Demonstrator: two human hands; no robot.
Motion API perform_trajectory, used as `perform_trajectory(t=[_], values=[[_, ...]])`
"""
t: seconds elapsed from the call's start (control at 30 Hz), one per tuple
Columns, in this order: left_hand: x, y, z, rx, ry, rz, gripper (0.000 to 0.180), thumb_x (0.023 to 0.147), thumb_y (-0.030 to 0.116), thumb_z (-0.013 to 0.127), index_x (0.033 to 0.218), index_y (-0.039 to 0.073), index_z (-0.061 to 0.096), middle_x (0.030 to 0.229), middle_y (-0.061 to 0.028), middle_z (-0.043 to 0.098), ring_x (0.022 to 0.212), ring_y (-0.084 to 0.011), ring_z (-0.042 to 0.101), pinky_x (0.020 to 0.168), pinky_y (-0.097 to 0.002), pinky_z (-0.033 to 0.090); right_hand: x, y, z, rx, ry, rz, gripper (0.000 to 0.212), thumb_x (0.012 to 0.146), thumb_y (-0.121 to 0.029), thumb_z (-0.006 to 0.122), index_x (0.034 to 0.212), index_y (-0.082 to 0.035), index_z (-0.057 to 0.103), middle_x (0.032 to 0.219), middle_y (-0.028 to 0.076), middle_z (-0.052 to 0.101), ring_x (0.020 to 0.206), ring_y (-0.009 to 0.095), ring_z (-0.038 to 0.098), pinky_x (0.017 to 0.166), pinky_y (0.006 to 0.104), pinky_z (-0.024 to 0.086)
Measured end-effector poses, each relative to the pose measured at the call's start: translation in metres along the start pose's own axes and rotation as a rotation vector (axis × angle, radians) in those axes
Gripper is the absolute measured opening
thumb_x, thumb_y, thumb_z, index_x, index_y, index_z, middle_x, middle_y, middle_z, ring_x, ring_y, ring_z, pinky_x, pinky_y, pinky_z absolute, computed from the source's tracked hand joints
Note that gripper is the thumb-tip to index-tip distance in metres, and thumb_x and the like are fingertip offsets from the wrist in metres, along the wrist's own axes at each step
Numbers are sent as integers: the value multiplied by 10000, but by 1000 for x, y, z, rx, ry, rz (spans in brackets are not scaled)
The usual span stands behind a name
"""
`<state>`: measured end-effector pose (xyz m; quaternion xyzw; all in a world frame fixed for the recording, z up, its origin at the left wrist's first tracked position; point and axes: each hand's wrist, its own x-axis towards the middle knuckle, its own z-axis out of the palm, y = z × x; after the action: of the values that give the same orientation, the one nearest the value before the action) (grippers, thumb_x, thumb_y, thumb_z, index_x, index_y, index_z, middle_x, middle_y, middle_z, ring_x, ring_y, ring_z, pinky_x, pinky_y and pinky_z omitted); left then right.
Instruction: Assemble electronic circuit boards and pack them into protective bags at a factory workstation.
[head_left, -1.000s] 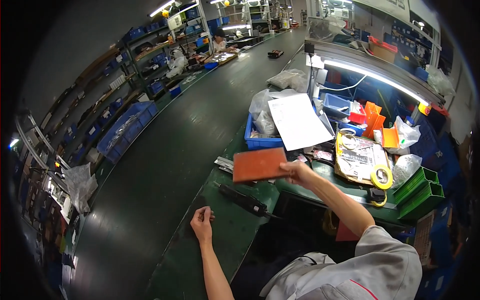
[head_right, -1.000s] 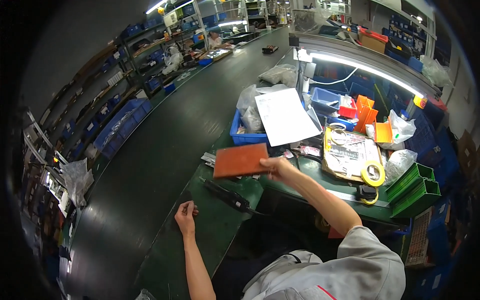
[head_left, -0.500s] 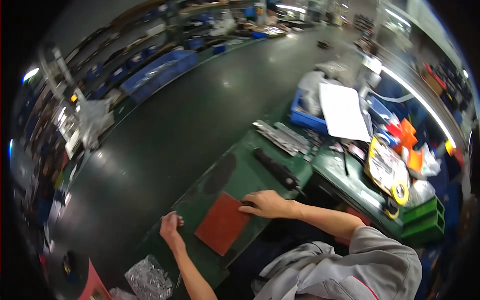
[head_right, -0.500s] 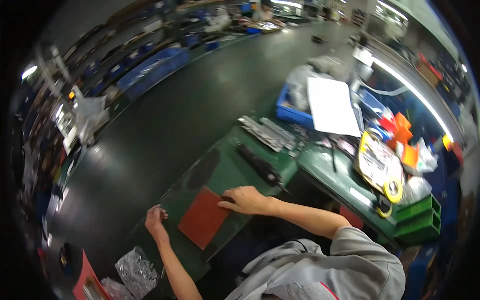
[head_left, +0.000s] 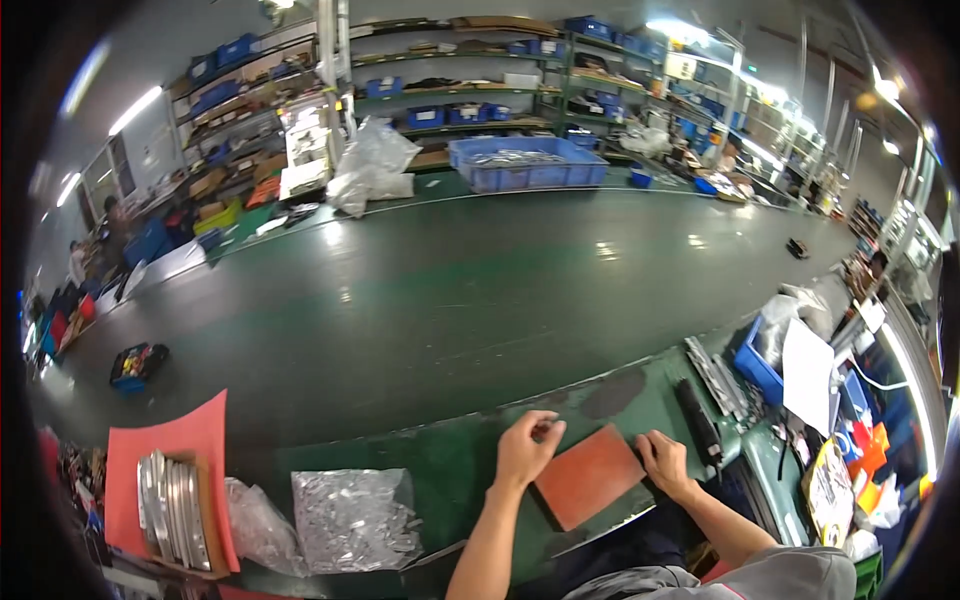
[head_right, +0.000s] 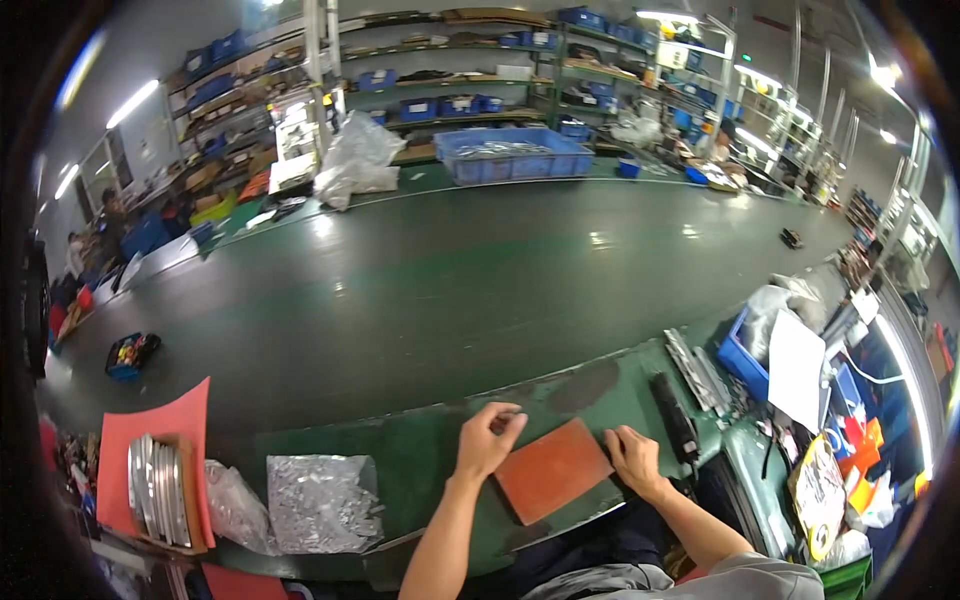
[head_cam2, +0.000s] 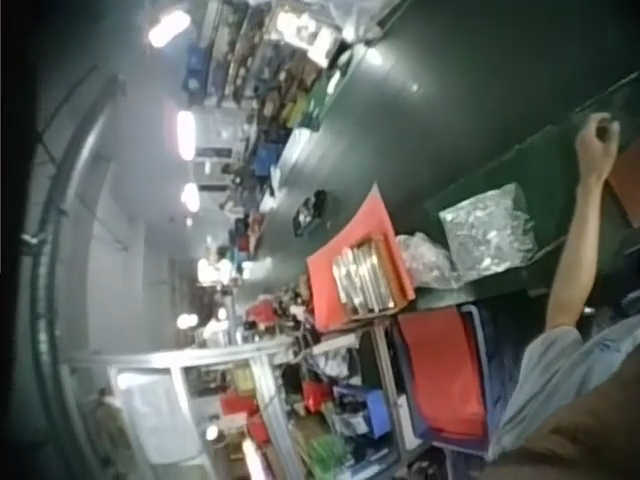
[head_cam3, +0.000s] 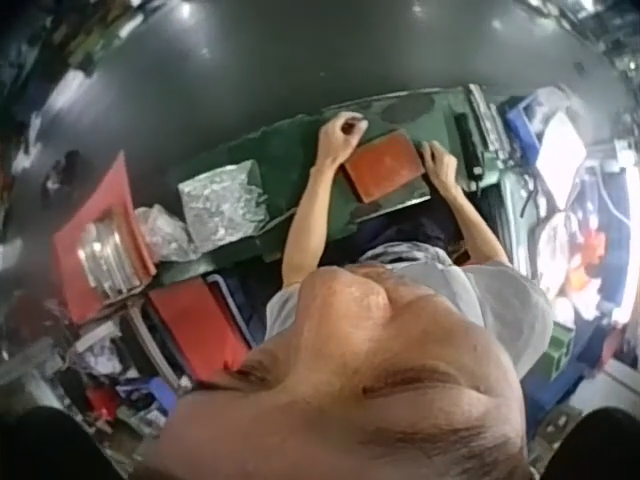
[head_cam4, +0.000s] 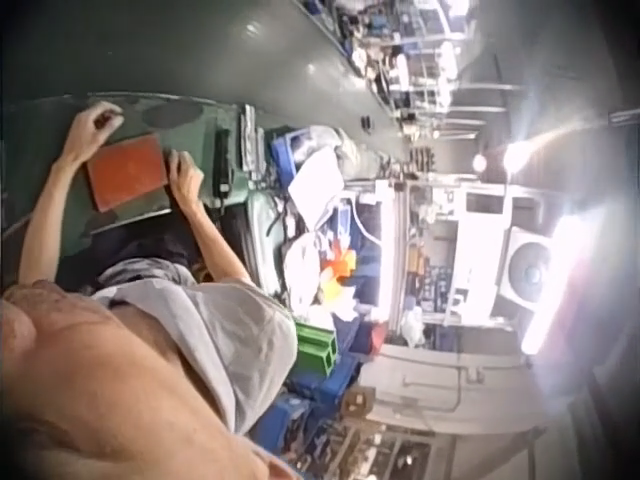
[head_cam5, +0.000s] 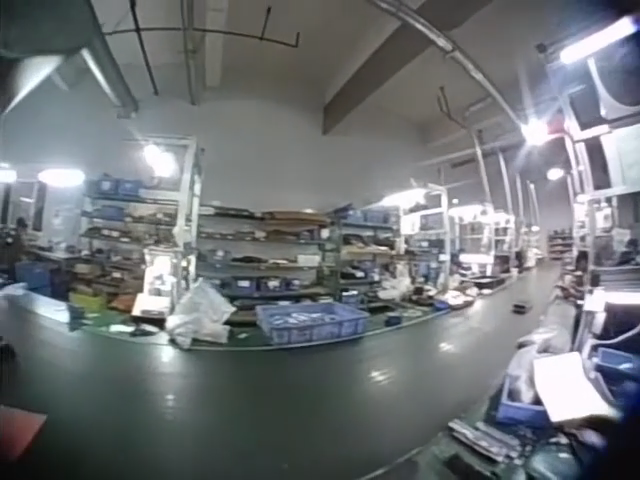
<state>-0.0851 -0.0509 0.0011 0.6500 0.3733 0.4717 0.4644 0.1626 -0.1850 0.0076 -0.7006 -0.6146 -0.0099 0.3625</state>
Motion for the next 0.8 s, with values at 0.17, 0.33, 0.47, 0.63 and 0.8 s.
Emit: perform_trajectory(t=[0.17,0.33,0.47,0.63,0.8], values=[[8,6,-1,14,-28,44,276,881,269,745,1060,69,682,823,-69,717,741,-180,697,694,-314,557,5,13,5,-65,-31,-5,252,963,-147,597,774,8,540,709,209,578,629,396,584,571,435,441],[2,5,-28,57,-70,-2,365,888,361,726,1093,62,687,882,-83,728,800,-203,708,738,-340,560,7,-5,16,-95,-112,-19,250,990,-144,536,784,-4,519,691,225,540,644,443,561,570,465,429],[-5,-1,-23,62,-43,9,351,881,346,724,1100,75,685,896,-109,730,811,-242,712,728,-362,558,-6,22,20,-152,-157,94,238,1004,-182,533,866,10,557,760,258,559,643,433,487,600,427,451],[-3,3,-1,14,-82,66,254,796,239,759,920,39,664,788,-104,706,750,-275,698,693,-385,542,-12,68,20,-353,67,-369,357,1030,-368,541,1020,-52,707,870,187,703,688,351,656,619,427,521],[-5,2,-6,44,-79,12,247,799,239,756,882,20,676,764,-107,695,724,-249,688,682,-368,537,0,-3,-6,-156,-150,-7,371,1026,-357,545,872,-46,675,794,210,642,655,391,604,582,458,481]])
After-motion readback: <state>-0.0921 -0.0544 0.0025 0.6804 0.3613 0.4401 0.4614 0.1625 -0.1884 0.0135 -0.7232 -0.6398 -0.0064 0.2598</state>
